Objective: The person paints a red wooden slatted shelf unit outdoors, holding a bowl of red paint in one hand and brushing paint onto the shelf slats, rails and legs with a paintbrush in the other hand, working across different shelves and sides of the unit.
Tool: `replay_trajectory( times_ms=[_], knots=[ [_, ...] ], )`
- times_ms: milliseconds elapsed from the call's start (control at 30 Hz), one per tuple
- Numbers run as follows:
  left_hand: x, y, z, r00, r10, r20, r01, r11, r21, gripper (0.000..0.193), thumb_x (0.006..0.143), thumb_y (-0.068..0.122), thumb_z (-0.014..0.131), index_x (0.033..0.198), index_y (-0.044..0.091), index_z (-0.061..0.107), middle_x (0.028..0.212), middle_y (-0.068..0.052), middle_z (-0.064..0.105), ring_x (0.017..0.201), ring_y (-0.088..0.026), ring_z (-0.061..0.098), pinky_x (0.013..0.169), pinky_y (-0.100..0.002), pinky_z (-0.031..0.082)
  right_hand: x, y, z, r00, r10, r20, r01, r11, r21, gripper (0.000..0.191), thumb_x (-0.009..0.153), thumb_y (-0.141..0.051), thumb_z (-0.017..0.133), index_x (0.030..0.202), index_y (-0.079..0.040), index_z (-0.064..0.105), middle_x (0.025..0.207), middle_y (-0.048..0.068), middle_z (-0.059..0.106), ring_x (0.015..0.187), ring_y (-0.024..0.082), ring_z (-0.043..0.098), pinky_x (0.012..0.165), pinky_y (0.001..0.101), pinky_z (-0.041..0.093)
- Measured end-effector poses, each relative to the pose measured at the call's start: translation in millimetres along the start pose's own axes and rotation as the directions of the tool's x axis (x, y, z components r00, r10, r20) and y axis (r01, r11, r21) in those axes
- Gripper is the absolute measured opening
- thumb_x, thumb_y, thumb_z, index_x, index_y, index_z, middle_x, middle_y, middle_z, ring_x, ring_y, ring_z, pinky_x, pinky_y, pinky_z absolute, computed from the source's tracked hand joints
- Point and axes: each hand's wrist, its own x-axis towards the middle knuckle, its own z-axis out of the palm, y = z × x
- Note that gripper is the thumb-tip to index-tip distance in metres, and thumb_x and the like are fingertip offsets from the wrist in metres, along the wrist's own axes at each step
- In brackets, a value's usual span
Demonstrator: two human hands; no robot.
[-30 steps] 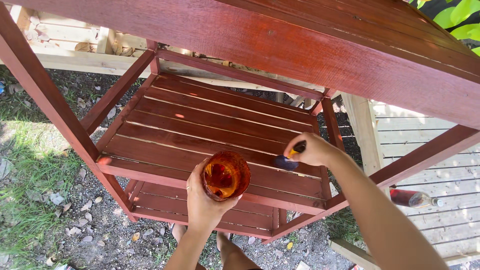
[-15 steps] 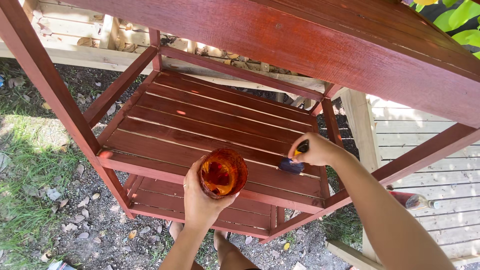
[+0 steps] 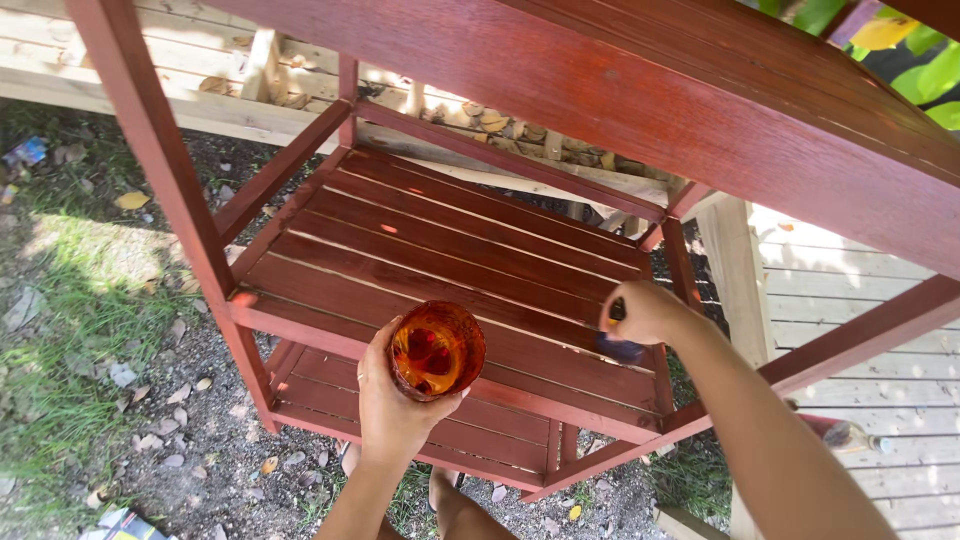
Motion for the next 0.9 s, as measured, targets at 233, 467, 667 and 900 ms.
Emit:
replay_trajectory(
  times_ms=[233, 467, 667, 900],
  knots=[
    [0, -8, -23, 0.996, -0.057, -0.072, 0.056, 0.998, -0.019, 0.107, 0.047, 0.023, 0.099, 0.140, 0.007, 0.047, 0.129, -0.014, 0.062, 0.123, -0.035, 0.056, 0.105, -0.049, 0.046, 35, -123, -7, 0.991, -0.112, -0.078, 0.136, 0.735, 0.664, 0.016, 0.082, -0.007, 0.079, 0.097, -0.015, 0.081, 0.095, 0.009, 0.080, 0.080, 0.021, 0.075, 0.069, 0.0335, 0.062],
    [-2, -18, -32, 0.994, -0.049, -0.101, 0.052, 0.998, 0.020, 0.108, 0.047, 0.022, 0.100, 0.140, 0.008, 0.046, 0.132, -0.015, 0.060, 0.126, -0.037, 0.053, 0.107, -0.050, 0.043, 39, -148, 23, 0.987, 0.016, -0.157, 0.139, 0.392, 0.909, 0.021, 0.089, -0.007, 0.071, 0.107, -0.015, 0.079, 0.109, 0.009, 0.079, 0.094, 0.019, 0.079, 0.079, 0.0374, 0.069],
    [-5, -19, -30, 0.993, -0.061, -0.101, 0.060, 0.998, -0.012, 0.111, 0.048, 0.024, 0.099, 0.142, 0.007, 0.043, 0.133, -0.016, 0.058, 0.126, -0.038, 0.051, 0.106, -0.049, 0.044, -7, -11, 35, 0.958, 0.273, -0.092, -0.070, 0.530, 0.845, 0.020, 0.087, -0.016, 0.076, 0.107, -0.013, 0.079, 0.102, 0.010, 0.081, 0.087, 0.024, 0.079, 0.072, 0.0408, 0.064],
    [-6, -12, -30, 0.991, -0.112, -0.068, 0.113, 0.993, 0.013, 0.110, 0.047, 0.021, 0.100, 0.141, 0.007, 0.045, 0.133, -0.016, 0.057, 0.127, -0.037, 0.051, 0.106, -0.049, 0.043, -16, 27, 60, 0.855, 0.504, -0.125, 0.005, 0.232, 0.973, 0.019, 0.091, -0.013, 0.068, 0.104, 0.000, 0.071, 0.098, 0.016, 0.076, 0.078, 0.032, 0.076, 0.066, 0.0388, 0.062]
  ],
)
